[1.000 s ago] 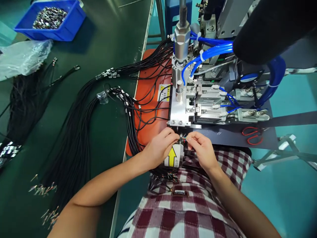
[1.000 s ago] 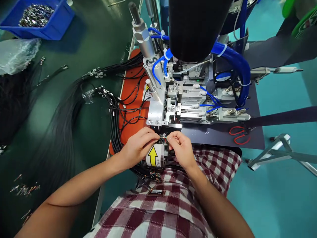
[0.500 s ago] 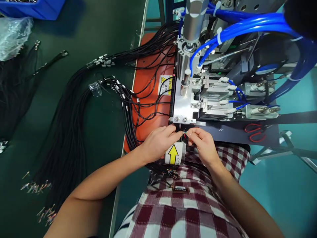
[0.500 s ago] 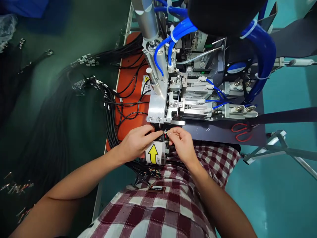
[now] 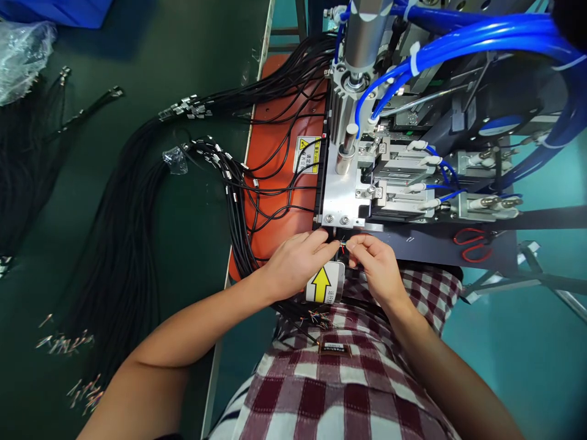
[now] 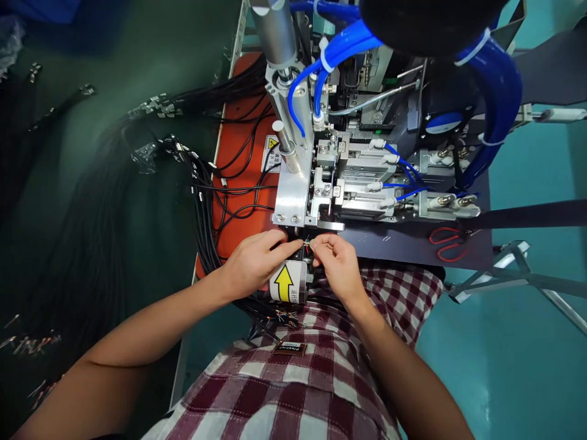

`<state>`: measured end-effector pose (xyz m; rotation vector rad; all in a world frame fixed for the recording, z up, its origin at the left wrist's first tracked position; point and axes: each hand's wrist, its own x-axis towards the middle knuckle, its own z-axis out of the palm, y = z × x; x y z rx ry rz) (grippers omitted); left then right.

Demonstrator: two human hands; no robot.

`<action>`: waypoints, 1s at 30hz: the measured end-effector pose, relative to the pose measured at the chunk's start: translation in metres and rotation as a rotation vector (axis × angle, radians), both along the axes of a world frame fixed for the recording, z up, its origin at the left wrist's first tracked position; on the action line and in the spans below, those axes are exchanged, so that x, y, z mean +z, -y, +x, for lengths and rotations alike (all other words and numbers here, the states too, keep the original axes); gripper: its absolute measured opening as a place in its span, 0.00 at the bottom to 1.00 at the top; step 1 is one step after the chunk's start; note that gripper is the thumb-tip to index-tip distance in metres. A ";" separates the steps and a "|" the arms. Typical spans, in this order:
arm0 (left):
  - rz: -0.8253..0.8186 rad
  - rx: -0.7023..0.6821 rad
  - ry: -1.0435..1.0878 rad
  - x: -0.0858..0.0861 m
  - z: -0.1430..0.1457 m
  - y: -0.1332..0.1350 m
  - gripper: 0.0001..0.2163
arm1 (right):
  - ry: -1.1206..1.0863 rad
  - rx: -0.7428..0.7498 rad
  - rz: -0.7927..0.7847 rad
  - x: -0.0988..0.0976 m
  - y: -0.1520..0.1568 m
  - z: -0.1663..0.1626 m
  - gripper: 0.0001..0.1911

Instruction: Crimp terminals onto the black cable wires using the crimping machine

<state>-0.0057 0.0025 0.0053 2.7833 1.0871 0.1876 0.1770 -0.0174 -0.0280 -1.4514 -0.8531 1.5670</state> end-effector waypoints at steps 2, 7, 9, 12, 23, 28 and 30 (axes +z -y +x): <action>0.015 -0.010 0.002 0.001 0.000 0.000 0.16 | 0.005 -0.003 0.002 -0.001 0.000 0.000 0.07; 0.059 -0.014 0.005 0.001 0.001 0.000 0.15 | 0.001 -0.019 0.013 -0.002 0.001 -0.001 0.07; 0.064 -0.016 0.002 0.000 0.001 0.000 0.15 | 0.010 -0.022 0.015 -0.002 0.001 -0.001 0.07; 0.063 -0.020 0.021 0.000 0.000 0.000 0.15 | 0.029 -0.014 0.018 -0.001 0.001 -0.002 0.07; 0.105 -0.019 0.044 -0.001 0.001 0.000 0.15 | 0.042 -0.004 0.004 0.002 0.000 -0.002 0.09; 0.102 -0.016 0.031 0.000 0.001 0.000 0.14 | 0.057 -0.017 0.010 0.004 0.000 -0.003 0.08; 0.103 -0.016 0.038 -0.001 0.001 0.000 0.14 | 0.068 -0.019 0.015 0.005 -0.001 -0.003 0.08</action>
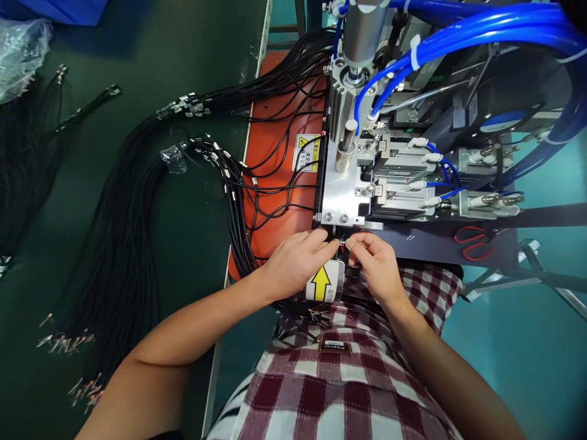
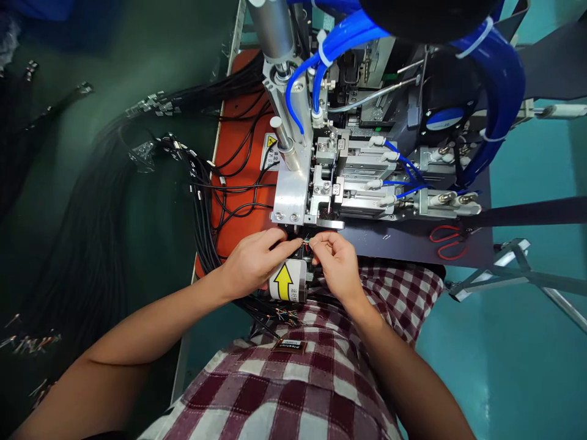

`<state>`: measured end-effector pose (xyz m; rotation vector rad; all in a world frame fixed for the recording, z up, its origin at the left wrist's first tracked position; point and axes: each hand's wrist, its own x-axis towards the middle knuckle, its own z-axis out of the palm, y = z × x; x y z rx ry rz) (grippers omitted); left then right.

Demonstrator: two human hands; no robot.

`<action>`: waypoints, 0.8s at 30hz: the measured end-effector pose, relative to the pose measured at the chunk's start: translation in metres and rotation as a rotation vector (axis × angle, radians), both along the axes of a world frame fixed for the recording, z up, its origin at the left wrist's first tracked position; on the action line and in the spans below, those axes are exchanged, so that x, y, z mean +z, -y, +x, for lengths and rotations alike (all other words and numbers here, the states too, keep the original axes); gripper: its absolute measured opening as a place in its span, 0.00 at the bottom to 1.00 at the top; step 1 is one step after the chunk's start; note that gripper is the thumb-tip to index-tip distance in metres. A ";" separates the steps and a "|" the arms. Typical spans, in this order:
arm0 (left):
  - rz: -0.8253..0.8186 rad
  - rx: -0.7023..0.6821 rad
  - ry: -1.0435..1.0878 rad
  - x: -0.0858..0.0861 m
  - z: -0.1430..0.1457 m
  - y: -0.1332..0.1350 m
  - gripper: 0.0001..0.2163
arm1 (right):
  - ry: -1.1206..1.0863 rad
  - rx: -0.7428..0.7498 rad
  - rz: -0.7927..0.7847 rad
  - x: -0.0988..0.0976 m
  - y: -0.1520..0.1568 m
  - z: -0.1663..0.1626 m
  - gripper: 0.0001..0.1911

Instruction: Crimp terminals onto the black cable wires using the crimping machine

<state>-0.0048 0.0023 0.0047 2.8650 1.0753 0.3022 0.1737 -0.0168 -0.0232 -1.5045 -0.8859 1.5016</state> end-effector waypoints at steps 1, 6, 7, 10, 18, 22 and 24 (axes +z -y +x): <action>0.001 0.001 0.007 0.000 0.000 0.000 0.14 | 0.003 0.000 0.003 0.000 0.000 0.000 0.08; 0.000 0.006 0.050 -0.002 0.000 0.000 0.13 | 0.003 0.004 0.003 0.001 0.000 0.001 0.07; -0.002 0.006 0.053 -0.002 0.000 0.000 0.13 | 0.001 0.005 0.001 0.001 0.000 0.001 0.07; -0.009 0.001 0.063 -0.002 -0.001 0.000 0.14 | -0.011 0.003 0.002 0.002 0.000 0.000 0.07; 0.011 -0.004 0.060 -0.002 -0.001 -0.001 0.14 | -0.018 0.005 0.014 -0.001 0.000 0.001 0.07; 0.011 -0.006 0.048 -0.002 0.000 -0.001 0.14 | -0.013 0.012 0.010 -0.002 0.000 0.001 0.07; 0.011 -0.008 0.050 -0.002 0.000 -0.001 0.14 | -0.004 0.013 0.010 -0.002 0.001 0.000 0.07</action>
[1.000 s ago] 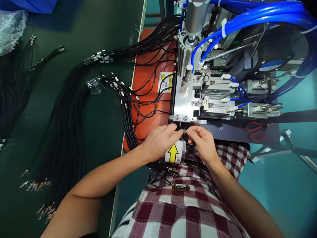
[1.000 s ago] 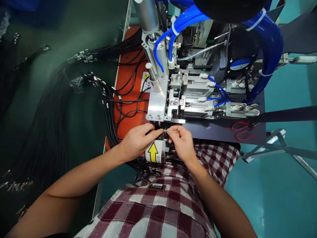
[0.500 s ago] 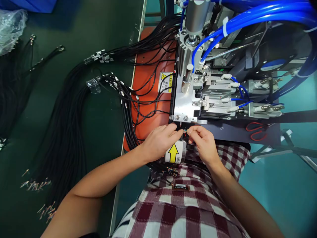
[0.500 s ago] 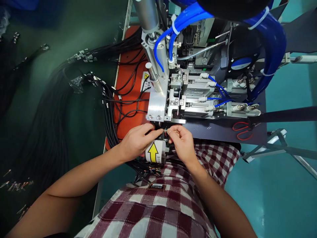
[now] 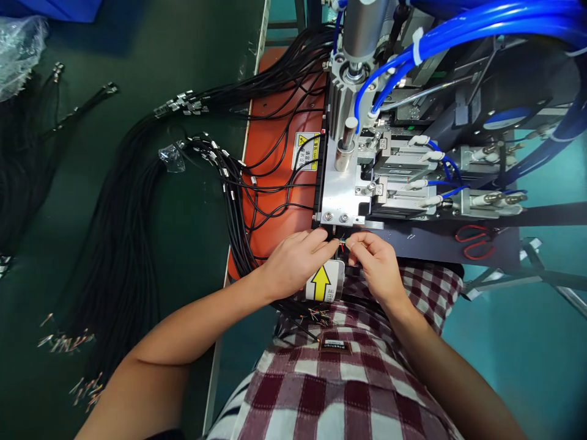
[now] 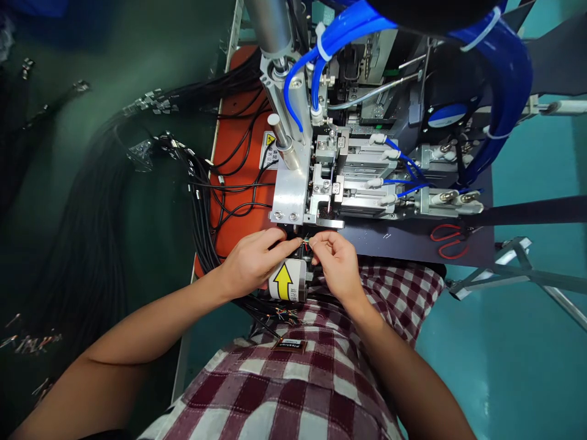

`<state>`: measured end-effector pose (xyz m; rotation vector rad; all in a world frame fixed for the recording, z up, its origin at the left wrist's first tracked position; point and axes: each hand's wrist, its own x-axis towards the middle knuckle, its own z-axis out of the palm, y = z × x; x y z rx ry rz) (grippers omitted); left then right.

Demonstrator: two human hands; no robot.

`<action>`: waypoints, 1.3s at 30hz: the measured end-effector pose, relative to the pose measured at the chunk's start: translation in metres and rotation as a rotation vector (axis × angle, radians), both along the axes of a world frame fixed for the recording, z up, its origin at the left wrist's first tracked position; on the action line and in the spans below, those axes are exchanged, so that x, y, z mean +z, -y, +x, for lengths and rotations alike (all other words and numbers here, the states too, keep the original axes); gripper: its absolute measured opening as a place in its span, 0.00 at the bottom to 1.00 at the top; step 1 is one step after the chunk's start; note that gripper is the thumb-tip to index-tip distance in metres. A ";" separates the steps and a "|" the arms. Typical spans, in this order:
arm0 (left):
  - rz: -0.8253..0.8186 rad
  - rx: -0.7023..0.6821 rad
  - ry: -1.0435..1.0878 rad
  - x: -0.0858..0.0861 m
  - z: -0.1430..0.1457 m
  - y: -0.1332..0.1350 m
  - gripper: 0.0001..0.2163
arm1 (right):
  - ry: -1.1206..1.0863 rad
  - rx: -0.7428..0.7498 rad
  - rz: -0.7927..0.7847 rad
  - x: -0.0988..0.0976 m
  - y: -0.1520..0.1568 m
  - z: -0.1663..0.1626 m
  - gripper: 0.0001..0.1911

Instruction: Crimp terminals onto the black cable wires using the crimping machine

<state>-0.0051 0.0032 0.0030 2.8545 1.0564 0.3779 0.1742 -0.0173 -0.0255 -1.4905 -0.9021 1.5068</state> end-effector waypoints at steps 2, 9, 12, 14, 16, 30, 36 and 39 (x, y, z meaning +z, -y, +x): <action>0.001 0.000 0.005 0.000 0.000 0.000 0.14 | 0.008 -0.001 0.006 0.000 0.000 0.000 0.06; 0.013 -0.005 -0.008 0.000 -0.001 0.001 0.14 | 0.044 -0.004 0.019 0.000 0.001 0.000 0.06; 0.034 -0.015 -0.008 0.000 -0.001 0.000 0.13 | 0.072 -0.004 0.031 -0.001 0.002 -0.001 0.06; 0.048 -0.021 -0.012 0.000 -0.001 0.000 0.13 | 0.088 -0.008 0.043 -0.002 0.002 -0.003 0.06; 0.056 -0.026 -0.016 0.000 -0.001 -0.001 0.14 | 0.106 -0.011 0.053 -0.003 0.003 -0.004 0.06; 0.005 -0.051 -0.044 0.002 0.000 -0.002 0.13 | 0.035 -0.032 -0.034 -0.003 0.003 -0.002 0.06; -0.024 -0.063 -0.020 -0.001 -0.002 -0.002 0.13 | 0.064 -0.033 0.061 0.001 0.005 0.000 0.09; -0.015 -0.056 -0.030 -0.001 -0.002 -0.002 0.13 | 0.099 -0.077 0.052 -0.003 0.004 -0.005 0.07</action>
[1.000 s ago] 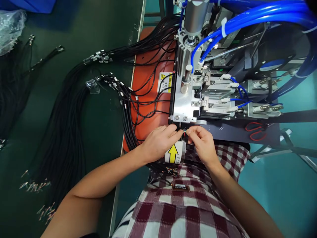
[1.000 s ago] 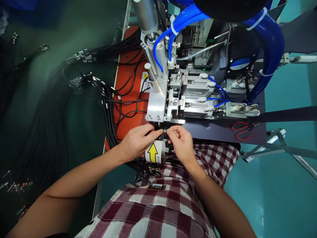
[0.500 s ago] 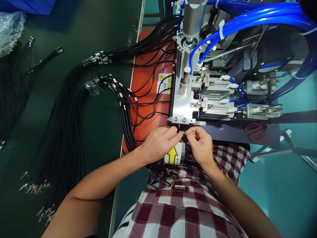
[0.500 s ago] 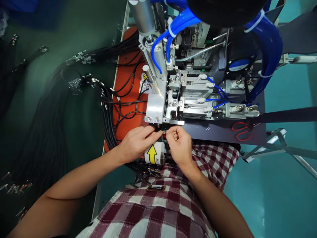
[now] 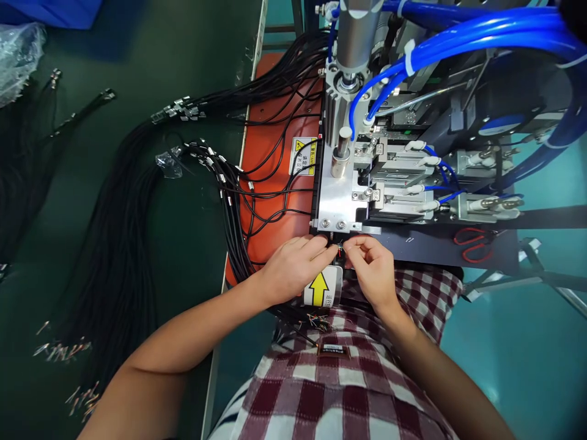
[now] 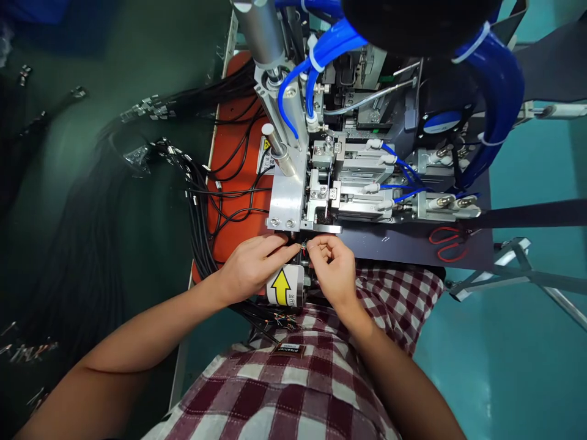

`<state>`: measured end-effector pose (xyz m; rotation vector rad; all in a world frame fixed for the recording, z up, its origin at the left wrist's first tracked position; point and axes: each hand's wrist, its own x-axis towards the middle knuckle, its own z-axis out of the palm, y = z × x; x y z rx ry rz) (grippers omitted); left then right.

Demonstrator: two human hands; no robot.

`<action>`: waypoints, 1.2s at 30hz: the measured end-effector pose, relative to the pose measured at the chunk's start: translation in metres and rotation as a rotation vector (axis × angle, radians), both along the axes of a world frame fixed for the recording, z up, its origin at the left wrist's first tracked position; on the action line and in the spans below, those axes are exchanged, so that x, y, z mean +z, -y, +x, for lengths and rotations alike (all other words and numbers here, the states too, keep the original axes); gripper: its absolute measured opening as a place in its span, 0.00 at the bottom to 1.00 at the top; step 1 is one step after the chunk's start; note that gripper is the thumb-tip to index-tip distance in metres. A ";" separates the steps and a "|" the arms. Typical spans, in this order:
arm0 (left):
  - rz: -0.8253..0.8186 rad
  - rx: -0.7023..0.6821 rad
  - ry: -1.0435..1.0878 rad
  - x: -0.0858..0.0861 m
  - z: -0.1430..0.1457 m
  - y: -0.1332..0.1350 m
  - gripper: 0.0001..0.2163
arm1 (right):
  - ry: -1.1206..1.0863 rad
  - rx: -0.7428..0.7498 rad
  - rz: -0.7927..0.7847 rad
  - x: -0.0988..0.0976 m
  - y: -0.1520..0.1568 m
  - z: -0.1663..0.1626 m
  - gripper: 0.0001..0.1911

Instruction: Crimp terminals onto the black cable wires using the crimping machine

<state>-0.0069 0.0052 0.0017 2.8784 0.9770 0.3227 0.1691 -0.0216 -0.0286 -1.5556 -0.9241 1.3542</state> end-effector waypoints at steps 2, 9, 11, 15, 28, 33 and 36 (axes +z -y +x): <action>0.012 -0.003 0.000 0.000 0.000 0.000 0.13 | -0.050 -0.023 -0.036 -0.004 -0.001 -0.003 0.07; -0.035 -0.014 -0.007 0.000 0.000 0.000 0.14 | -0.260 -0.006 -0.175 -0.007 -0.004 0.004 0.12; -0.042 -0.014 -0.009 0.000 0.000 0.000 0.13 | -0.173 -0.011 -0.107 -0.003 -0.002 0.006 0.12; -0.012 -0.013 0.012 0.001 0.000 0.000 0.13 | -0.013 0.016 -0.001 0.001 0.001 0.000 0.11; 0.002 -0.037 -0.006 0.001 -0.001 -0.002 0.14 | 0.167 -0.021 0.177 -0.003 0.006 -0.010 0.06; 0.008 -0.029 -0.002 0.002 0.000 -0.002 0.13 | 0.134 -0.009 0.131 -0.005 0.006 -0.006 0.06; -0.001 -0.034 -0.011 0.002 0.000 -0.002 0.12 | -0.091 -0.042 -0.037 -0.008 0.002 -0.006 0.06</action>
